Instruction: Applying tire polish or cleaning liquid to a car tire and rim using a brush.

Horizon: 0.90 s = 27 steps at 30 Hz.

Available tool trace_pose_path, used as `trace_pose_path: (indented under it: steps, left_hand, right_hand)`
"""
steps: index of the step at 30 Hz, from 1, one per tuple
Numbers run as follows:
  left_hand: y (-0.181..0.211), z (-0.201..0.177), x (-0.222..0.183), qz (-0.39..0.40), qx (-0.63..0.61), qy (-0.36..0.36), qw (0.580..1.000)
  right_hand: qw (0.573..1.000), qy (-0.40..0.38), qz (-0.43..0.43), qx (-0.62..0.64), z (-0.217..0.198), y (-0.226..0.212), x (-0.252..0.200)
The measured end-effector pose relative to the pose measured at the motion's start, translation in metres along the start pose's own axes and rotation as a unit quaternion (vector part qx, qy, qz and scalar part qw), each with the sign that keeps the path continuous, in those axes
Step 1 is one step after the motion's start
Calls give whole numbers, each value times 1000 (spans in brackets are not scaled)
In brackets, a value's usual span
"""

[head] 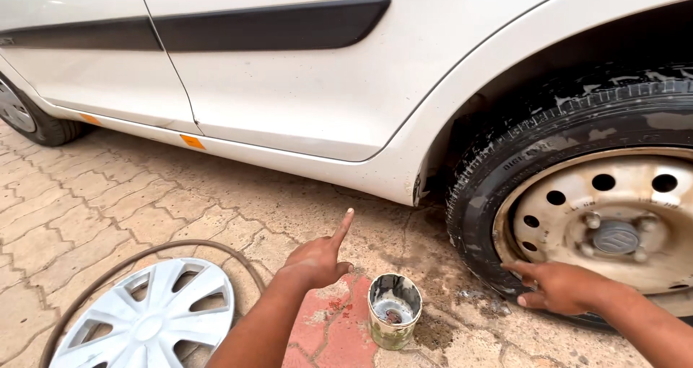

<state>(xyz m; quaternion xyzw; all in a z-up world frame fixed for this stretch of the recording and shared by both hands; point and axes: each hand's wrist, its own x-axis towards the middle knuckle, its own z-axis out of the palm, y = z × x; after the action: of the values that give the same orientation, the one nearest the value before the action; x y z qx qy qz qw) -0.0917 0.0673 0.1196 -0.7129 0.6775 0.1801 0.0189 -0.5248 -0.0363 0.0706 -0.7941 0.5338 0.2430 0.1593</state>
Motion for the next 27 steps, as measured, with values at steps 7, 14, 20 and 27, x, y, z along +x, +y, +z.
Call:
trace_pose_path:
  steps: [7, 14, 20, 27]
  left_hand:
    - [-11, 2, -2, 28, 161, 37, 986]
    - [-19, -12, -5, -50, 240, 29, 969]
    - [-120, 70, 126, 180, 170, 502, 829]
    - [-84, 59, 107, 301, 34, 572, 763]
  right_hand:
    - [973, 154, 166, -52, -20, 14, -28]
    - [903, 308, 292, 61, -15, 42, -57]
    - [851, 420, 310, 60, -17, 46, -86]
    - [930, 294, 220, 13, -16, 45, -63]
